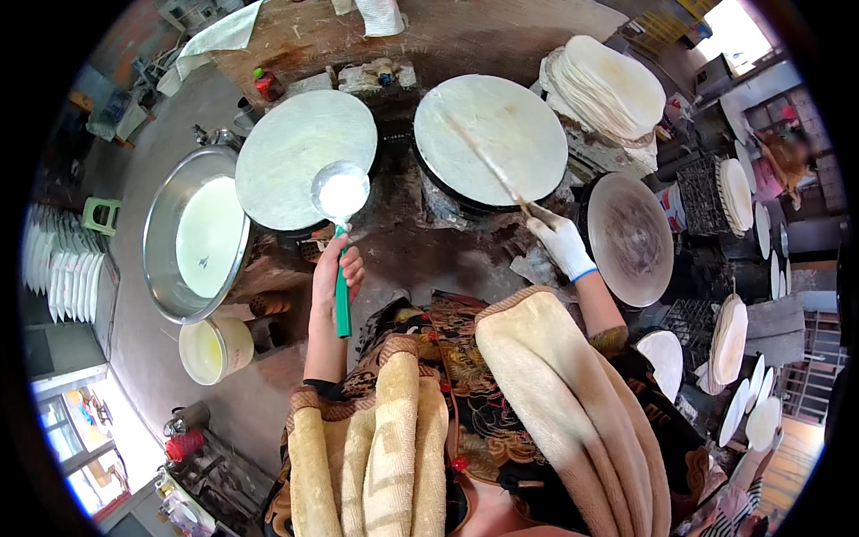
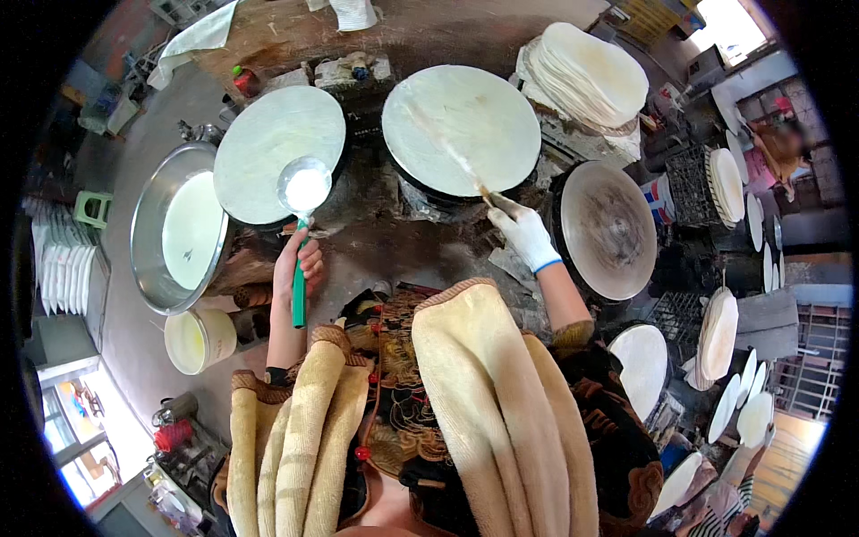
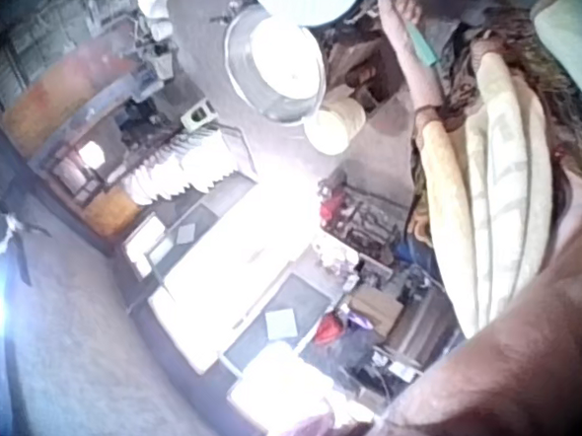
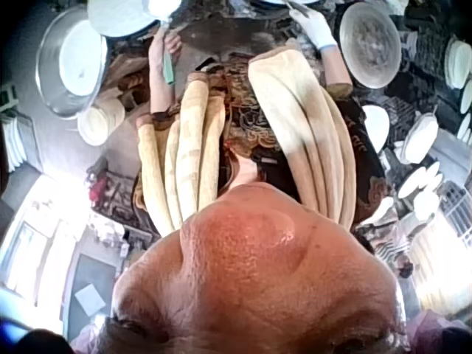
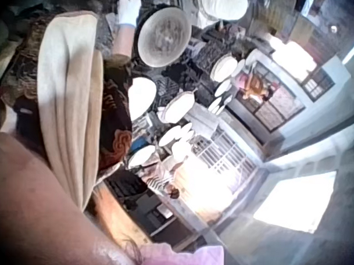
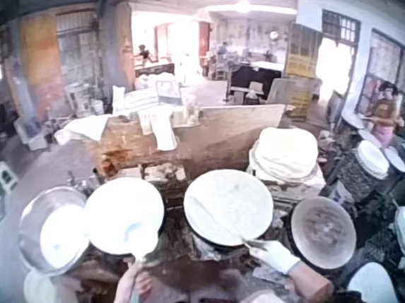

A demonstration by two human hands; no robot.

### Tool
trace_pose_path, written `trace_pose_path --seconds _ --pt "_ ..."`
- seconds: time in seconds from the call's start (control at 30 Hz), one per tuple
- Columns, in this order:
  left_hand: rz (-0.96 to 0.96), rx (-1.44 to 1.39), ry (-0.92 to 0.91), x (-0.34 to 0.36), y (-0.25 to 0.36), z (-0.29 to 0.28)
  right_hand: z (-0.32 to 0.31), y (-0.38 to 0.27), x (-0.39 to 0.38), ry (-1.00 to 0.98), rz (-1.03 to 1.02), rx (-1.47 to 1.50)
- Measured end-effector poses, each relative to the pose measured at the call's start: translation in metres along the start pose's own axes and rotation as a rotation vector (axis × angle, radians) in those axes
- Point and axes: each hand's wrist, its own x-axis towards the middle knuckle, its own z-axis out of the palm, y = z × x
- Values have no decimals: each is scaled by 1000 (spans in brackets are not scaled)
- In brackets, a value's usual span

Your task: The person scoops white batter from a large metal bowl using a ladle and pours it onto a hot circular griddle. They use a wooden spreader to quickly swirl the batter into a thin, round crepe. Once cooked, the person lifts the crepe and stacks it onto a growing pile of finished crepes on the counter.

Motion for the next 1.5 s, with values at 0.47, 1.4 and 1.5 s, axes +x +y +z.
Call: trace_pose_path --seconds 0.47,1.4,1.5 --pt "-105 82 -92 17 -10 16 -35 -3 -35 -55 164 -988" --pt "266 -359 -69 -76 -12 -24 -27 36 7 262 360 345" --pt "329 -411 -62 -75 20 -58 43 12 23 150 185 589"
